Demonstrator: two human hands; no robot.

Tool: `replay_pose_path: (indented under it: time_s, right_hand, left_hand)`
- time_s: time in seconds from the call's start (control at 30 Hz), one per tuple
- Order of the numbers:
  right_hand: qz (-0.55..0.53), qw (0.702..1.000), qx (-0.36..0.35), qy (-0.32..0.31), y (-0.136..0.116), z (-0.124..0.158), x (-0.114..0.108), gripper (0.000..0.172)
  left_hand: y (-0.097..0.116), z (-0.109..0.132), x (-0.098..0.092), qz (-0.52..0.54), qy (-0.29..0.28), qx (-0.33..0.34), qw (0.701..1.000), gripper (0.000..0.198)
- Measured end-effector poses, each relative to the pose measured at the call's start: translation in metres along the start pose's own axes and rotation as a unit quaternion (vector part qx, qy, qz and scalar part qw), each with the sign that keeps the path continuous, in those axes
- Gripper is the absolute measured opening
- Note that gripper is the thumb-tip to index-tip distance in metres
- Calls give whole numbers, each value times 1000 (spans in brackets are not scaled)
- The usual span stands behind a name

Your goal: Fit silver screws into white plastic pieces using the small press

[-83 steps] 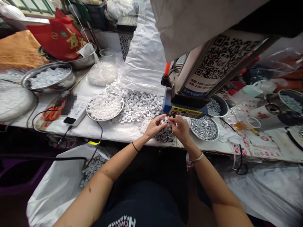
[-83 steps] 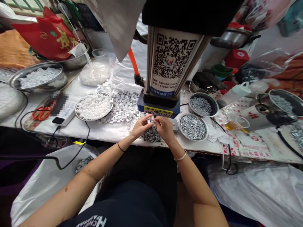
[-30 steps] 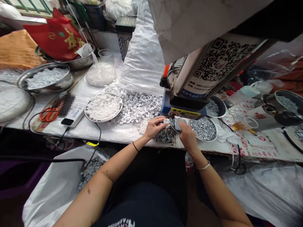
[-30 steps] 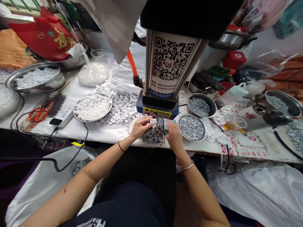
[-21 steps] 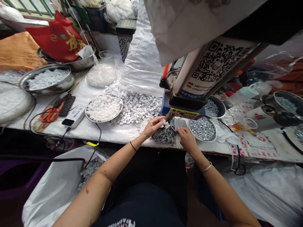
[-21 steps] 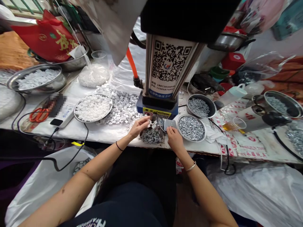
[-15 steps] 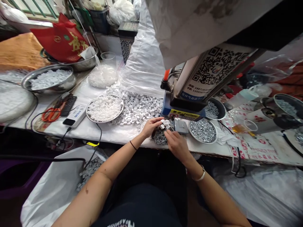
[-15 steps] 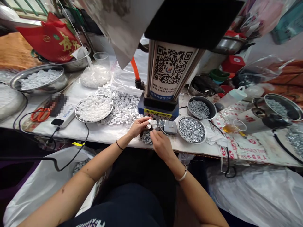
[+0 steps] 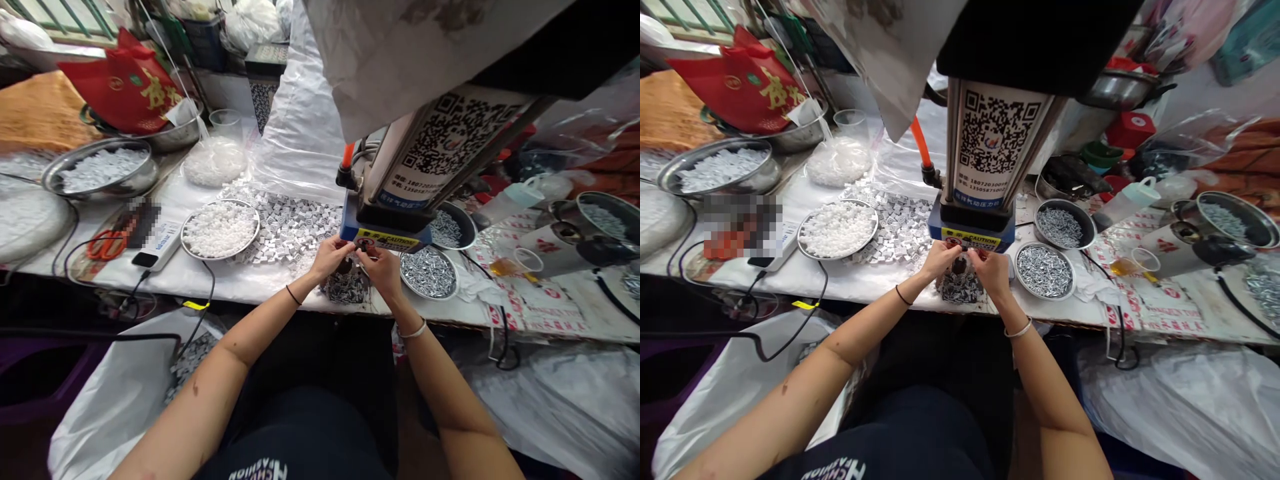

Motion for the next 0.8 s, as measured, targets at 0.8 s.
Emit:
replay_pose_path:
  time_s: [0.8]
  right_hand:
    - [-340,897,249,-131,33,-3,34,36]
  left_hand:
    - [-20,-12,-3,-74,-159,-114,978,28]
Point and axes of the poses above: each hand's wrist, its own z-axis away from the middle knuckle, its own x-axis out of the palm, y = z × x, the point moved 6 cm from there along -z, towards the middle knuckle, and after that the axes turned 2 degrees about x, right-handed, at the moved point
